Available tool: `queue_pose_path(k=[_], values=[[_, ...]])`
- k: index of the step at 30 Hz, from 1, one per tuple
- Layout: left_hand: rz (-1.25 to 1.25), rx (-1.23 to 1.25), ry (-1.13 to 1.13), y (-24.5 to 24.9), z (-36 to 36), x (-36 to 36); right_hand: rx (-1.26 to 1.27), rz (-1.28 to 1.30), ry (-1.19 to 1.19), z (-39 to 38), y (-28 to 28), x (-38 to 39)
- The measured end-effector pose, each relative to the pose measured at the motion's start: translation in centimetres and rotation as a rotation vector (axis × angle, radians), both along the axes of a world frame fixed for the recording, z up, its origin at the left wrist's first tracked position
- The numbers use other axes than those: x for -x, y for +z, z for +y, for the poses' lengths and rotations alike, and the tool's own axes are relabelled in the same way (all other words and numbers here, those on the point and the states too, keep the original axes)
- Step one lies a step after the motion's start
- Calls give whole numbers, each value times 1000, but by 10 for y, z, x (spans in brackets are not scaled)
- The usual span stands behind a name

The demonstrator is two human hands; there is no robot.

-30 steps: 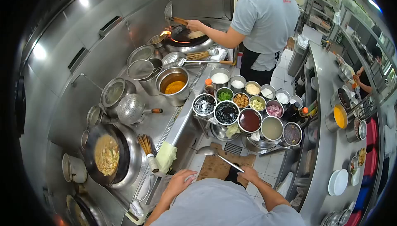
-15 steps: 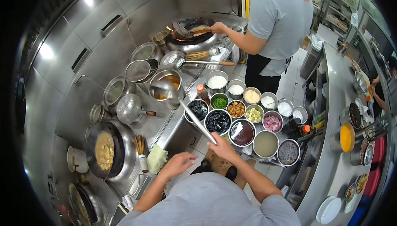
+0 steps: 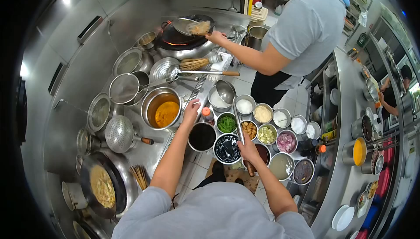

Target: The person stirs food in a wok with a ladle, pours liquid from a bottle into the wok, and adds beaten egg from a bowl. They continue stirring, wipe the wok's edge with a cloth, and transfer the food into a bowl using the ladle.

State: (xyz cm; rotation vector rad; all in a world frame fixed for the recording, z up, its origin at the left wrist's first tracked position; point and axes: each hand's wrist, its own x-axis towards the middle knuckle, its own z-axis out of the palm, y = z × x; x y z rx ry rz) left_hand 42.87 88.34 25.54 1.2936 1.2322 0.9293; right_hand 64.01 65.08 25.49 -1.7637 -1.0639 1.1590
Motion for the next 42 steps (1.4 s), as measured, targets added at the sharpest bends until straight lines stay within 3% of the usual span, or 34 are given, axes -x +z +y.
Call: queue_pose_path(k=[1, 2, 3, 6, 9, 10, 11, 13, 17, 24, 27, 29, 32, 33, 37, 39, 42], values=[[54, 119, 1, -14, 20, -4, -33, -68, -19, 6, -12, 1], [37, 134, 39, -33, 37, -9, 254, -22, -2, 14, 31, 11], [38, 143, 34, -51, 54, -13, -49, -211, 9, 13, -23, 7], [125, 306, -187, -108, 91, -16, 60, -156, -1, 22, -22, 21], [160, 480, -381, -113, 98, -26, -70, -317, 29, 26, -23, 31], [129, 426, -443, -116, 98, -28, -278, -464, 5, 30, -25, 37], [136, 444, -451, -124, 99, -29, -260, -455, -1, 32, -27, 40], [-41, 509, -531, -125, 96, -29, 21, -447, 58, 31, -23, 46], [-81, 533, -580, -123, 95, -32, -30, -481, 86, 29, -29, 57], [-88, 540, -528, -102, 86, -36, 107, -224, 114, 28, 3, 44], [-29, 535, -473, -101, 90, -34, 52, -187, 168, 22, -12, 18], [-4, 545, -433, -106, 94, -35, 332, 63, 152, 37, 35, -2], [23, 481, -406, -116, 100, -34, 358, 477, 53, 42, 37, -22], [21, 478, -403, -117, 101, -34, 357, 474, 57, 42, 32, -20], [110, 461, -452, -115, 101, -32, 297, 204, 37, 33, 7, 1], [140, 479, -487, -110, 95, -31, -256, -467, 96, 25, -37, 14], [-97, 574, -557, -111, 90, -29, -99, -461, 101, 26, -24, 34]])
